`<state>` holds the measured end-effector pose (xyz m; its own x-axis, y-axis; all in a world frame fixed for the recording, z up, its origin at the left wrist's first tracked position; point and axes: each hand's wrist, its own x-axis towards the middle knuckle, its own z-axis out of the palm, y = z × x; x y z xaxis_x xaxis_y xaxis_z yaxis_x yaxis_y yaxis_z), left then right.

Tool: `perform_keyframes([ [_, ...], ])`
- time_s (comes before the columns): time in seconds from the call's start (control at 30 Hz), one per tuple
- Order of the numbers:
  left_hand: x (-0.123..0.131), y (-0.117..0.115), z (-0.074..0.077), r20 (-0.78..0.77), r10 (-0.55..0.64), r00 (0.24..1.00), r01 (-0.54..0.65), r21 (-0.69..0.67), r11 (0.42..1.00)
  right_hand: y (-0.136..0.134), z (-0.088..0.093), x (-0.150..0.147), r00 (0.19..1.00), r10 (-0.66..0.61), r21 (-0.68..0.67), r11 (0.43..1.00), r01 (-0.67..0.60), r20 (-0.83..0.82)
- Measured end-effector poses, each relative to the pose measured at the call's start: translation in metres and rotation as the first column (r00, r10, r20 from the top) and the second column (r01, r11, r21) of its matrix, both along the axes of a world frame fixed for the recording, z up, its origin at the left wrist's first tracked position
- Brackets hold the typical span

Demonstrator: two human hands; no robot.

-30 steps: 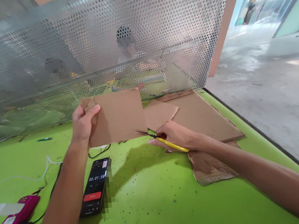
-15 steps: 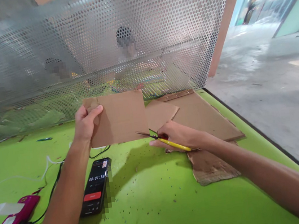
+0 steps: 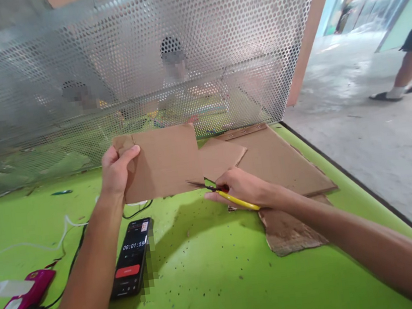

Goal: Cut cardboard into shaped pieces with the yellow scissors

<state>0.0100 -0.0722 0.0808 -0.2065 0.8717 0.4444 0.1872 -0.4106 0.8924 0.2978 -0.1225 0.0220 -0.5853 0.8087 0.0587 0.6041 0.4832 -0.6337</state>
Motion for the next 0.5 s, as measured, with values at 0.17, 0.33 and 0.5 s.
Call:
perform_keyframes([
  [0.17, 0.001, -0.001, 0.001, 0.042, -0.013, 0.999, 0.013, 0.007, 1.0, 0.002, 0.001, 0.001, 1.0, 0.01, 0.021, 1.0, -0.01, 0.001],
  [0.33, 0.0, 0.006, -0.006, 0.136, -0.009, 0.991, 0.006, 0.024, 1.0, 0.001, 0.007, 0.004, 0.998, 0.038, 0.014, 0.999, -0.039, 0.055],
  [0.5, -0.004, 0.016, -0.012, 0.203, 0.029, 0.979, -0.031, 0.004, 1.0, 0.001, 0.003, 0.003, 0.999, 0.026, 0.006, 1.0, -0.026, 0.02],
])
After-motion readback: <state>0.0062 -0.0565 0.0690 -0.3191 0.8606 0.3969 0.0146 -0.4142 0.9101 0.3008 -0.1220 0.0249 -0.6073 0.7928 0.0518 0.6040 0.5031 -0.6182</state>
